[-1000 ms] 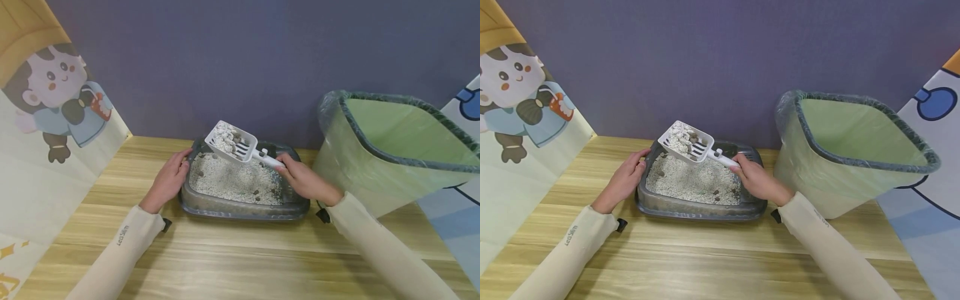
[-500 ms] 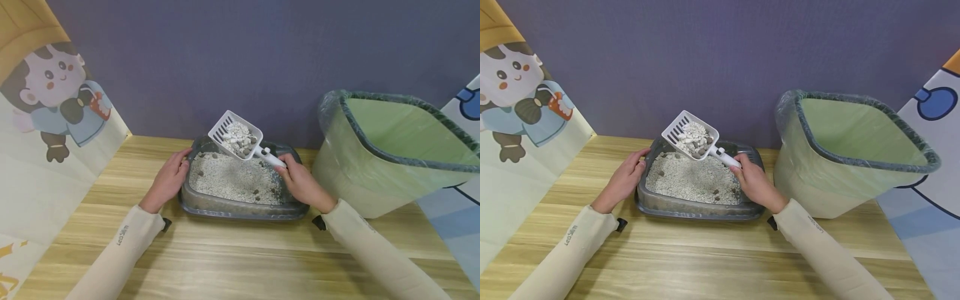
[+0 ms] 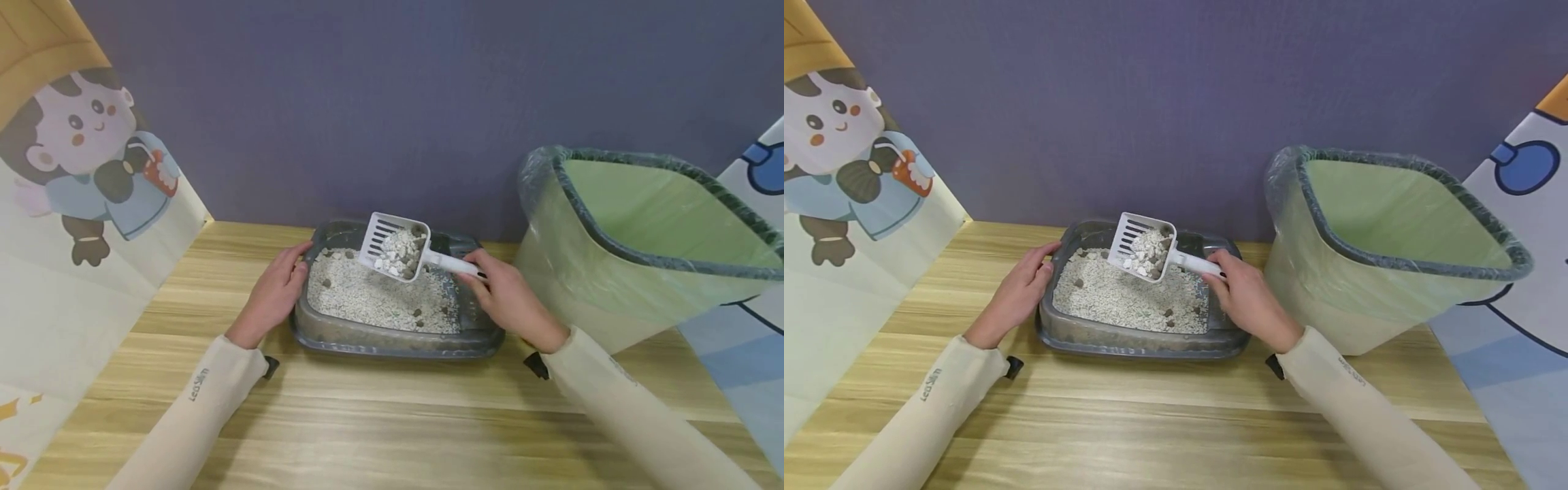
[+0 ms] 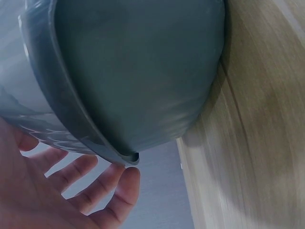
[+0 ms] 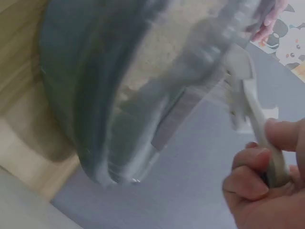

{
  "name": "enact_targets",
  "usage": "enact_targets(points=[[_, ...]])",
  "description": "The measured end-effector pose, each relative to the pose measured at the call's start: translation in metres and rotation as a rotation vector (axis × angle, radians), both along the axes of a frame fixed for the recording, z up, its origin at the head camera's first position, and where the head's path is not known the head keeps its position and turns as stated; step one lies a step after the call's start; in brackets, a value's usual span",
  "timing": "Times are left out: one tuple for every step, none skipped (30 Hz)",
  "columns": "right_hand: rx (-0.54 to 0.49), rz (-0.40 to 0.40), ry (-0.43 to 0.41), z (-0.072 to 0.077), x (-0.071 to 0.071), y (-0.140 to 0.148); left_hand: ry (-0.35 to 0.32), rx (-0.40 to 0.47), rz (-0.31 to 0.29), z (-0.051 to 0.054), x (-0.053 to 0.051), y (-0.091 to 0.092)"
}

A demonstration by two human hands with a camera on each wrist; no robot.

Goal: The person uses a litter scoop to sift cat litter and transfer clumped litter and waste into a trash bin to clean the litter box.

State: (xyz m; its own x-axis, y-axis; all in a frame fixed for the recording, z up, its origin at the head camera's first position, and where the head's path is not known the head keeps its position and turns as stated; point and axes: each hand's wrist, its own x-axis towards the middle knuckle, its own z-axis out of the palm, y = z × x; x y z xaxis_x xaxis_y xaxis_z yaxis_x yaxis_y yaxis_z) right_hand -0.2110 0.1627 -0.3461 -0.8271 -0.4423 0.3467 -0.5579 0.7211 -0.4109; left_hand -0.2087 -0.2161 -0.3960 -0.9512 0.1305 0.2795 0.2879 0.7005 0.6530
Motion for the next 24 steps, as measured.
enact_targets(points=[[0.02,-0.009,-0.011,0.002,0.001,0.001,0.001,0.001,0.0,0.0,0.0,0.0],[0.041,-0.017,-0.024,0.005,0.002,0.001,0.001,0.002,0.0,0.0,0.0,0.0],[0.062,-0.023,-0.046,0.009,0.003,0.002,0.003,0.003,-0.001,0.0,0.0,0.0],[0.085,-0.028,-0.069,0.012,0.005,0.002,0.005,0.003,-0.002,0.0,0.0,0.0],[0.109,-0.028,-0.087,0.016,0.006,0.002,0.006,0.003,-0.002,0.0,0.0,-0.001],[0.132,-0.026,-0.107,0.019,0.007,0.003,0.007,0.004,-0.002,0.0,0.0,-0.001],[0.155,-0.018,-0.126,0.022,0.007,0.004,0.009,0.005,-0.003,0.0,0.0,-0.001],[0.175,-0.008,-0.141,0.025,0.007,0.005,0.009,0.006,-0.003,0.0,0.0,-0.001],[0.196,0.006,-0.154,0.027,0.007,0.006,0.008,0.005,-0.003,-0.001,0.0,-0.001],[0.214,0.023,-0.159,0.028,0.007,0.007,0.007,0.005,-0.002,-0.001,0.0,-0.001],[0.229,0.042,-0.161,0.028,0.007,0.009,0.004,0.006,-0.001,-0.001,0.0,-0.001],[0.239,0.061,-0.169,0.028,0.007,0.01,0.002,0.007,0.0,0.0,0.0,-0.001],[0.246,0.076,-0.172,0.028,0.007,0.011,0.0,0.007,0.001,0.0,0.0,-0.001],[0.248,0.087,-0.175,0.027,0.007,0.013,-0.003,0.007,0.002,0.0,0.0,-0.001],[0.245,0.094,-0.178,0.026,0.008,0.014,-0.003,0.007,0.002,0.0,0.0,-0.001],[0.237,0.098,-0.179,0.025,0.009,0.016,-0.003,0.006,0.001,0.0,0.0,-0.001],[0.225,0.098,-0.181,0.023,0.009,0.017,-0.004,0.006,0.001,0.0,0.0,-0.001],[0.21,0.096,-0.177,0.021,0.01,0.018,-0.004,0.007,0.0,0.0,0.0,-0.001],[0.195,0.095,-0.164,0.019,0.011,0.019,-0.005,0.007,-0.001,0.0,0.0,-0.001],[0.179,0.097,-0.147,0.016,0.012,0.02,-0.005,0.008,-0.002,0.0,0.0,-0.001],[0.162,0.102,-0.123,0.014,0.013,0.021,-0.004,0.009,-0.002,0.0,0.0,-0.001],[0.142,0.112,-0.095,0.011,0.013,0.021,-0.006,0.01,-0.001,0.0,0.001,-0.001],[0.121,0.121,-0.068,0.008,0.014,0.021,-0.008,0.011,-0.001,0.0,0.001,-0.001],[0.103,0.128,-0.041,0.006,0.015,0.02,-0.009,0.011,-0.001,0.0,0.001,-0.001]])
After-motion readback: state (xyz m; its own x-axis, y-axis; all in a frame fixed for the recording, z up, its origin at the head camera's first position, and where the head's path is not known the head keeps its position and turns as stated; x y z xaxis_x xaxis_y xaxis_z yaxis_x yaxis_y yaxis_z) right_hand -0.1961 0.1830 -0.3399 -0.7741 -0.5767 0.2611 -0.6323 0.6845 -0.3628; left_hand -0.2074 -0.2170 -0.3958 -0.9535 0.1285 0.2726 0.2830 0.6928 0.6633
